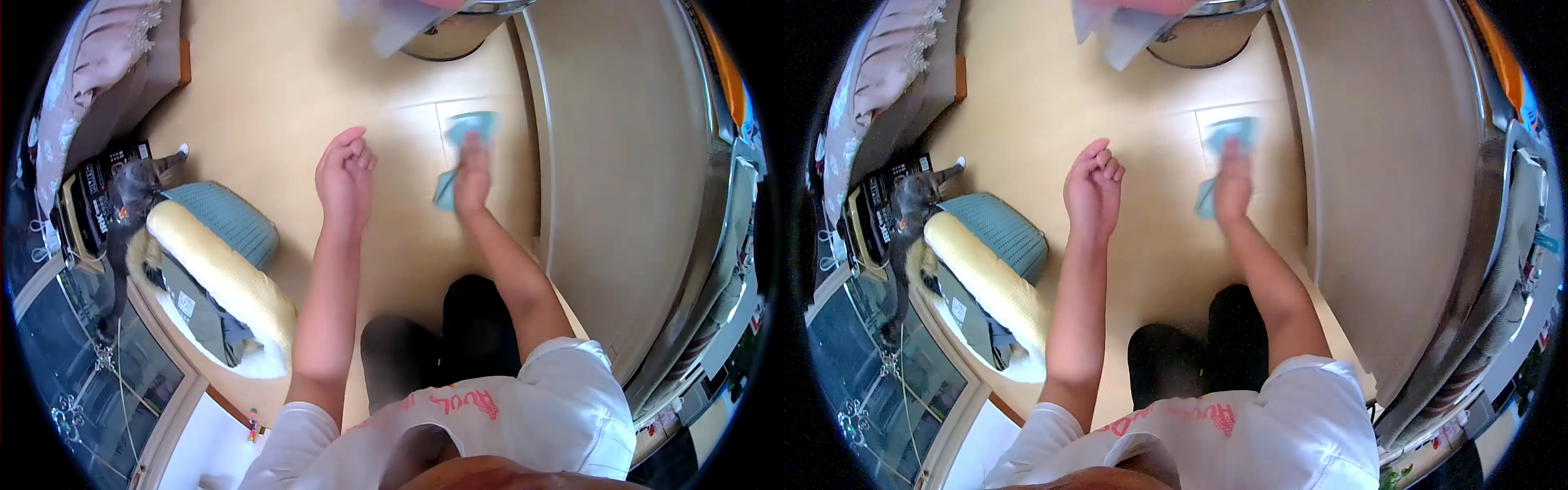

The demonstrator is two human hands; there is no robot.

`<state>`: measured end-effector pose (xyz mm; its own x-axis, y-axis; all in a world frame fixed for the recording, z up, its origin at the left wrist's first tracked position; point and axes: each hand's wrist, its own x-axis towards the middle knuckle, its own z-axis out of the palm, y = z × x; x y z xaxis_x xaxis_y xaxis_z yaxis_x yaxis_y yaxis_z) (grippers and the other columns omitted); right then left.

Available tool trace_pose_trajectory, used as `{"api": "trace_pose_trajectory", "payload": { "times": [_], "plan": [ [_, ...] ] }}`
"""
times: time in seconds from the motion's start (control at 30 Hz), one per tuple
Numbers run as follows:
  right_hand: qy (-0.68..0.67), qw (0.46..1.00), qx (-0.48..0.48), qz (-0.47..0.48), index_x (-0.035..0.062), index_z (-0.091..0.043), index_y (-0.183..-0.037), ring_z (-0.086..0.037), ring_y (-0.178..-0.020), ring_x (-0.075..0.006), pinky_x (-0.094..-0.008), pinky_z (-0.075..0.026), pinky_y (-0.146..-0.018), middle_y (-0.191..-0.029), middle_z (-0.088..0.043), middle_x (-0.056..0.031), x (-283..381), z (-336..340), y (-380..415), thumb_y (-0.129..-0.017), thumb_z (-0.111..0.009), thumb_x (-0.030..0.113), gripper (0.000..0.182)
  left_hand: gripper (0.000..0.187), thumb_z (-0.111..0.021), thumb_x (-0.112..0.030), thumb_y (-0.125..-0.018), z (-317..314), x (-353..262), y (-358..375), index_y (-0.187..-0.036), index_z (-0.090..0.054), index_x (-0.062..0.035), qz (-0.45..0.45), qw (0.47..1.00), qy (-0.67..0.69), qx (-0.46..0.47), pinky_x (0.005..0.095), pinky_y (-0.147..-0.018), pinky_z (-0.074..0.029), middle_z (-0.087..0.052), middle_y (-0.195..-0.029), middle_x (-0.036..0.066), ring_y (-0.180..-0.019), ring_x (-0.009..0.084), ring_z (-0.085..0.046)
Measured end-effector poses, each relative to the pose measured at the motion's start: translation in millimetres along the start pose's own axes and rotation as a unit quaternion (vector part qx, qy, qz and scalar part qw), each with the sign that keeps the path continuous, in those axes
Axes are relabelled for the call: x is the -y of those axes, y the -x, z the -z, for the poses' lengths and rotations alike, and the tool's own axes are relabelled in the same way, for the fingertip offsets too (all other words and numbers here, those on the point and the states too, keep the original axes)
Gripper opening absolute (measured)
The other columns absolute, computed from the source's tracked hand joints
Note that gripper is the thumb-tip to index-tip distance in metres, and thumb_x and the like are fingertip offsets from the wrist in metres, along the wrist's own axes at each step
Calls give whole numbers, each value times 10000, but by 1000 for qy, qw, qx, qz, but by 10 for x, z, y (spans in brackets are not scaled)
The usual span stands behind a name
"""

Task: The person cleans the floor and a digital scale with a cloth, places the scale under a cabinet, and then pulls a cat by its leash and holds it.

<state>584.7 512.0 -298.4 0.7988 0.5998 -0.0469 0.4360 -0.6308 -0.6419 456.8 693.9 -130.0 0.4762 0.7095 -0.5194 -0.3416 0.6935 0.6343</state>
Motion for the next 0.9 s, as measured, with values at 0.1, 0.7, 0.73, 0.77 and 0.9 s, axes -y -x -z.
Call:
{"api": "trace_pose_trajectory", "payload": {
  "times": [0.1,0.7,0.73,0.77,0.9],
  "plan": [
    [122,967,-208,-81,25,-499,-1387,-453,-1307,-393,-485,-321,-1144,-1453,-469,-183,-203,135,-363,-884,-507,-19,505,266,-472,-104,-941,-400,93,-298,-1125,-569,62,19,993,-74,95,254,-654,-344,-429,-783,-4,-686,115,-375],
    [166,952,-213,-141,98,-492,-1397,-428,-1309,-459,-493,-358,-1132,-1492,-434,-97,-271,28,-436,-900,-520,54,500,648,-734,-589,-793,-2169,632,-1253,-1259,-537,-184,-15,998,-32,57,318,-719,-326,-432,-960,-30,-754,104,-330],
    [169,952,-214,-142,102,-492,-1397,-431,-1308,-457,-495,-365,-1125,-1492,-435,-94,-259,44,-443,-901,-519,55,498,622,-711,-613,-800,-2135,502,-1286,-1235,-529,-207,4,1000,-12,1,319,-717,-324,-395,-907,-33,-728,109,-313],
    [171,951,-213,-142,106,-493,-1396,-434,-1307,-455,-496,-372,-1119,-1492,-436,-91,-225,58,-437,-903,-518,57,496,606,-686,-622,-810,-2103,394,-1331,-1222,-511,-213,-6,1000,-14,-12,321,-717,-333,-360,-877,-27,-708,116,-299],
    [194,947,-195,-163,118,-492,-1397,-444,-1309,-430,-496,-384,-1106,-1499,-432,-85,-206,50,-434,-909,-512,62,491,580,-575,-598,-864,-1922,-122,-1600,-1235,-445,-172,-40,998,-9,-53,397,-806,-432,-377,-885,4,-661,123,-287]
  ]
}}
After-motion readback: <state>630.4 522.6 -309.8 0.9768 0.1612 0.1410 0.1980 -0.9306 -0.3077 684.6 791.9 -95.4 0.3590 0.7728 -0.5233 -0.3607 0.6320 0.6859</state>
